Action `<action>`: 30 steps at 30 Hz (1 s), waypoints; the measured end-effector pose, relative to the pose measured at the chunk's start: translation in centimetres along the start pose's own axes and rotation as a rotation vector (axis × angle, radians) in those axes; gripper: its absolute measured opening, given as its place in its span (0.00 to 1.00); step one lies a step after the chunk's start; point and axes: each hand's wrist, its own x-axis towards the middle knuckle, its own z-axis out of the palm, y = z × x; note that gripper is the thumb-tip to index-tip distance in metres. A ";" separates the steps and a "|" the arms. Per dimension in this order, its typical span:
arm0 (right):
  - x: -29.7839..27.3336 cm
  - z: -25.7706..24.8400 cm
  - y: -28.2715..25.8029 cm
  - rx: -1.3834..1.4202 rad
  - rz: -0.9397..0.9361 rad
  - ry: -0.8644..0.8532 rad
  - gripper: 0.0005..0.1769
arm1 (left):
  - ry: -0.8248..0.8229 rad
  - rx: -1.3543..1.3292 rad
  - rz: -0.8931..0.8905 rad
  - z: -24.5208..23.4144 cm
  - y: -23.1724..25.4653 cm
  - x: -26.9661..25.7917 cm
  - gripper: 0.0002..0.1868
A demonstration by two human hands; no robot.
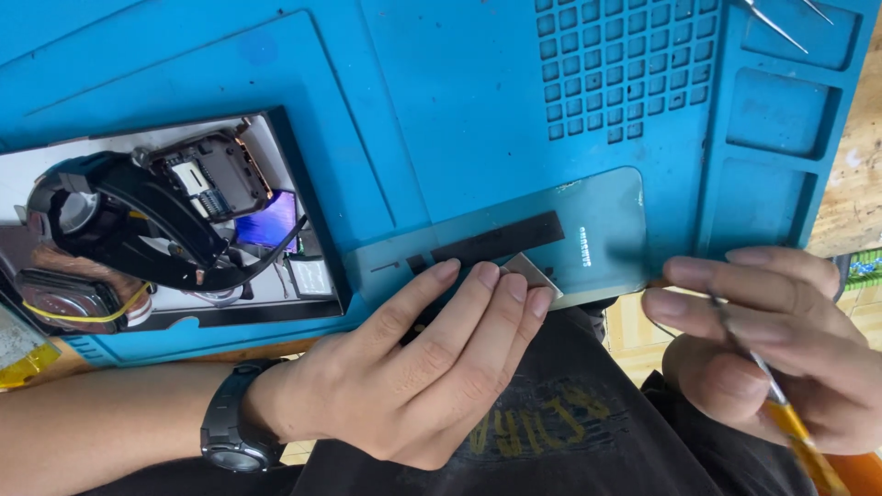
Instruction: The person uses a utility knife to scrape a small component on a blue work mat, then uses tweezers to pick up and place a tiny part. They then pick up a model ship and examine it closely.
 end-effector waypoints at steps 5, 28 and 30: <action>1.5 -1.8 2.2 -0.040 -0.266 -0.307 0.17 | -0.004 -0.034 -0.022 0.1 -0.1 0.1 0.11; 2.4 -0.2 1.8 -0.043 -0.345 -0.079 0.13 | -0.003 -0.067 -0.029 0.5 -0.1 -0.2 0.11; 2.5 -0.3 1.9 -0.048 -0.360 -0.100 0.13 | -0.005 -0.076 -0.038 0.5 -0.1 -0.1 0.11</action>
